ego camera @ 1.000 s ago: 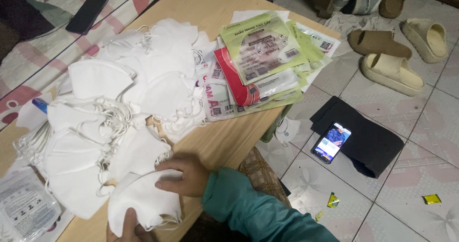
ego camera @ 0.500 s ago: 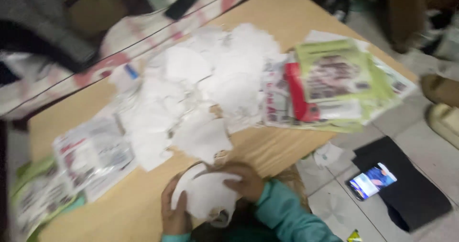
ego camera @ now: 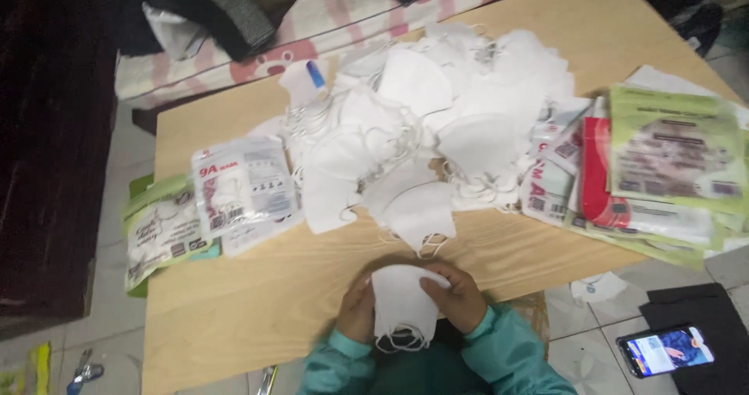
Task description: Sorting and stacking white face masks from a large pile on a table into neat stacks.
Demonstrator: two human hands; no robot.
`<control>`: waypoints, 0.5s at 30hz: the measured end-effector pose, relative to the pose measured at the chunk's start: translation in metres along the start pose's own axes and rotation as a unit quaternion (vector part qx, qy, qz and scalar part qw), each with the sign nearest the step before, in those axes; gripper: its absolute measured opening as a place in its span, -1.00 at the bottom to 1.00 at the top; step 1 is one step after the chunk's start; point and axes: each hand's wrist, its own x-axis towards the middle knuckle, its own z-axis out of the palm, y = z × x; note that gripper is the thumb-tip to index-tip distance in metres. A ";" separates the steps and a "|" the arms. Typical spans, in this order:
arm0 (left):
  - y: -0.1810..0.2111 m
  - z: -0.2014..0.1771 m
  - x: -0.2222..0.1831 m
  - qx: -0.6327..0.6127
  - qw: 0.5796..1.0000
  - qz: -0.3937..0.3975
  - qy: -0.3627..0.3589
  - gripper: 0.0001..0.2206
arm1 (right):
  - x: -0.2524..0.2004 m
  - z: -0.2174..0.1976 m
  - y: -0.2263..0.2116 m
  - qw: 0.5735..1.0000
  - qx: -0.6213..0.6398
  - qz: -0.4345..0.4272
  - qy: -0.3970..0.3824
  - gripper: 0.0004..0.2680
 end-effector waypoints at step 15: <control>0.036 0.020 -0.015 0.194 0.931 0.305 0.040 -0.60 | 0.027 0.004 -0.090 0.928 -0.247 -0.227 0.163 -0.70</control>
